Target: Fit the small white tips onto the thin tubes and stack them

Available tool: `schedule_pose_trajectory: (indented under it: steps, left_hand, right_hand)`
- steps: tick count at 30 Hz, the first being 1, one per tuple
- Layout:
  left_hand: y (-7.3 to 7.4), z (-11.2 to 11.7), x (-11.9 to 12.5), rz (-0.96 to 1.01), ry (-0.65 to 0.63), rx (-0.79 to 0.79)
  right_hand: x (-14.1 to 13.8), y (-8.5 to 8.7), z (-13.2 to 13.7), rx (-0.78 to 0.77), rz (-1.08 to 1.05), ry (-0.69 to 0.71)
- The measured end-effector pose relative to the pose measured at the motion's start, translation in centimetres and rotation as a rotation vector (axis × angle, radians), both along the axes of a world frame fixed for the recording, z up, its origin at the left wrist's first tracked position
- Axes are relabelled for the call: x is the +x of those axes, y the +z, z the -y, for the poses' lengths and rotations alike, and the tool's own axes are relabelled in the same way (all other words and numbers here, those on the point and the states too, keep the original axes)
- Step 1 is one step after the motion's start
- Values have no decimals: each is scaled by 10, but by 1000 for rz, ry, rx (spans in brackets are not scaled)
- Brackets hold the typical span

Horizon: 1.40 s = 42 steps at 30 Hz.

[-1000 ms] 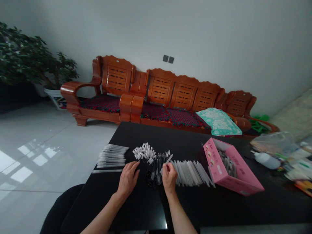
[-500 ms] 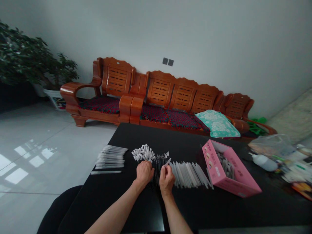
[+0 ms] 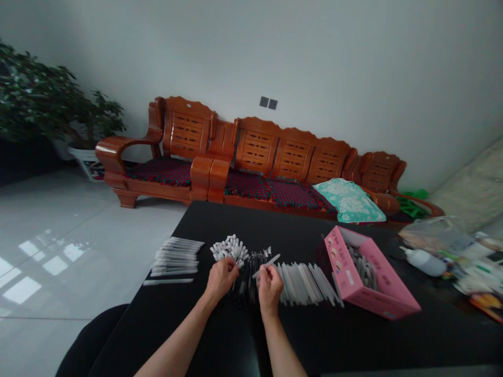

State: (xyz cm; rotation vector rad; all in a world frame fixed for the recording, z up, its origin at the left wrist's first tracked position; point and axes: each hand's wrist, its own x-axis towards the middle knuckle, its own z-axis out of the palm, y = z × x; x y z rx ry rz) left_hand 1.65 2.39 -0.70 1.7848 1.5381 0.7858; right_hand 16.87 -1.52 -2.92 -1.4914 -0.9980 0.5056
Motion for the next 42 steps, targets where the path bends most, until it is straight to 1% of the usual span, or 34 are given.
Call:
schedule_pose_trajectory:
  steps: [2,4,5,7,11,16,24,28,31,33,36,39,42]
  left_hand:
    - [0,9,-10,162,-55,19]
    - [-1,18,-18,292,-75,29]
    - [-2,22,-21,339,-78,26]
    - [-4,29,-26,405,-91,9]
    - [-7,36,-33,459,-109,-12]
    - [-7,39,-37,439,-118,19]
    - [-2,40,-34,423,-139,31]
    - [-3,39,-35,435,-132,36]
    - [-6,35,-31,478,-124,34]
    - [-8,32,-25,548,-113,15]
    - [-7,29,-13,711,-51,-14]
    - [-2,30,-1,858,70,-37]
    - [4,33,7,895,167,-43]
  right_hand:
    - [-2,11,-7,-21,-301,35]
    - [-3,21,-14,3,-520,98]
    - [-4,25,-16,19,-588,130]
    - [-4,29,-19,41,-655,171]
    - [-4,29,-16,46,-680,164]
    - [-5,27,-10,29,-682,146]
    - [-5,26,-10,11,-660,161]
    - [-6,27,-8,-14,-649,174]
    - [-11,28,-7,-50,-651,201]
    - [-17,29,-5,-81,-655,235]
    - [-32,31,-1,-127,-658,288]
    - [-50,32,5,-169,-683,340]
    - [-63,30,10,-186,-768,417]
